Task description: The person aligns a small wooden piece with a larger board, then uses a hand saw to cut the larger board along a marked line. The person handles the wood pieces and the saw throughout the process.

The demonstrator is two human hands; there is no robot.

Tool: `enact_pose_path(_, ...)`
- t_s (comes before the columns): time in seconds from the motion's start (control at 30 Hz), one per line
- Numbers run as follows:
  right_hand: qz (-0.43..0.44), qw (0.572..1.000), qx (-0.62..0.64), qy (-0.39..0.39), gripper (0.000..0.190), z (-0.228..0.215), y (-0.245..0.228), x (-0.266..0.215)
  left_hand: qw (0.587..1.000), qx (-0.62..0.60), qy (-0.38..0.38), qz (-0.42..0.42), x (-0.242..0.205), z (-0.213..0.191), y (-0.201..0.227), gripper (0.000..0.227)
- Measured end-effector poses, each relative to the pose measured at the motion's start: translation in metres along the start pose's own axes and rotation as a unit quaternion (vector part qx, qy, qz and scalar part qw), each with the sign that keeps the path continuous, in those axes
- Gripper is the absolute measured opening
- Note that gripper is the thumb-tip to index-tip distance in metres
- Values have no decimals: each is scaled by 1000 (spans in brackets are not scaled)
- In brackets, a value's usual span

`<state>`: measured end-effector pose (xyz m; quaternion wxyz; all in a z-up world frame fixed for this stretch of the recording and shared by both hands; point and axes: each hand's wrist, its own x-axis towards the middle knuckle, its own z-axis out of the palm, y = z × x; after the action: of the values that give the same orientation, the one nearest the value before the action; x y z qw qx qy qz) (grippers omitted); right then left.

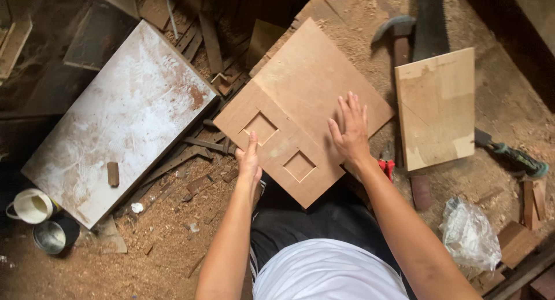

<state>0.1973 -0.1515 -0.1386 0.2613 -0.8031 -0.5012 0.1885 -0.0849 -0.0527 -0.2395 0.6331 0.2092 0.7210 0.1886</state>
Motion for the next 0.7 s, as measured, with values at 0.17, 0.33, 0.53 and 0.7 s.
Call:
enact_pose_path(0.17,90,994,-30,46,71,-26,26,-18,997,-36,-22,62,-9,-7,24,87)
enact_pose_path(0.33,156,983,-51,82,82,-43,31,-26,972,-94,-133,171,-25,-5,53,63)
enact_pose_path(0.53,232,959,-28,163,82,-76,45,-38,963,-87,-159,200,-40,1,79,60)
enact_pose_path(0.7,125,945,-43,300,76,-106,87,-43,958,-95,-189,193,-50,5,97,67)
